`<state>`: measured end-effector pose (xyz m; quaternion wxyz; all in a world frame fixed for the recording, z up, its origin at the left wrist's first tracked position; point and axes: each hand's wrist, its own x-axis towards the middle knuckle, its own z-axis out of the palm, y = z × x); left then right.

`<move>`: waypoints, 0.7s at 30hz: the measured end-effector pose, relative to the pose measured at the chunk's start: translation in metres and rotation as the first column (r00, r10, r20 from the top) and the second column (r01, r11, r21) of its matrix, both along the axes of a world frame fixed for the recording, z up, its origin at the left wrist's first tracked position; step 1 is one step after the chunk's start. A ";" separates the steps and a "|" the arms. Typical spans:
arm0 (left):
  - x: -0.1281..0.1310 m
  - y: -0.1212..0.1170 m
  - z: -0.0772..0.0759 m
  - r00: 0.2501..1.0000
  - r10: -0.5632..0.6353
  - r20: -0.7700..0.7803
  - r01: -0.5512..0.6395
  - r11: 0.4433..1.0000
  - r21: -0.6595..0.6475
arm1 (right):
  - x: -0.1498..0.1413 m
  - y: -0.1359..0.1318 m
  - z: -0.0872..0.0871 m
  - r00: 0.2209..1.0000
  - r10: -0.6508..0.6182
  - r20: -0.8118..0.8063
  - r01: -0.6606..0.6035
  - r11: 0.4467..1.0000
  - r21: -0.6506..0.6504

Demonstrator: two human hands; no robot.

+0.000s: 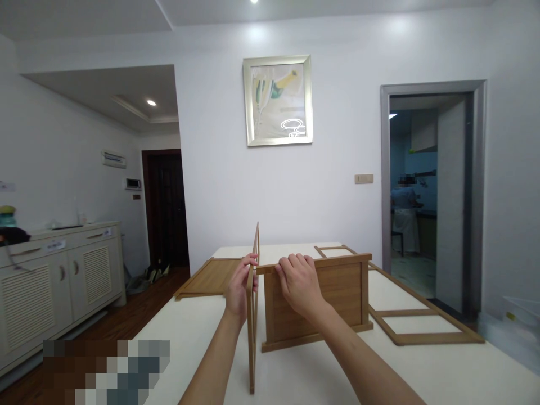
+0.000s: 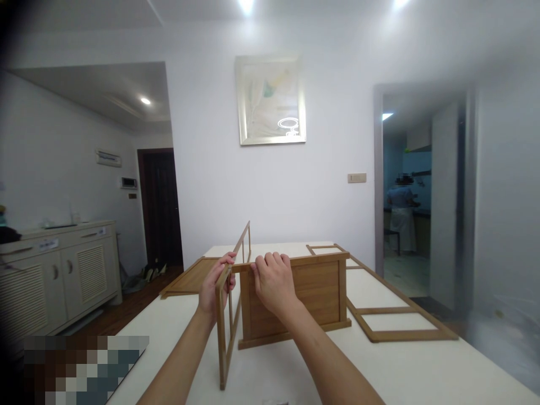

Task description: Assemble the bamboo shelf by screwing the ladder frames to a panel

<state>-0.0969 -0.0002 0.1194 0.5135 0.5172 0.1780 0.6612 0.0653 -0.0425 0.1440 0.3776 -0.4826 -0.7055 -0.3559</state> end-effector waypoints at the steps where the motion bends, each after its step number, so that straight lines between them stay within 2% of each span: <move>1: 0.000 0.000 0.000 1.000 0.002 0.004 -0.002 1.000 0.000 | 0.000 0.000 0.000 1.000 -0.001 0.003 0.001 1.000 0.000; 21: 0.002 -0.002 -0.002 1.000 0.019 0.025 -0.020 0.999 0.031 | 0.000 0.001 -0.001 1.000 -0.010 0.008 0.011 1.000 -0.007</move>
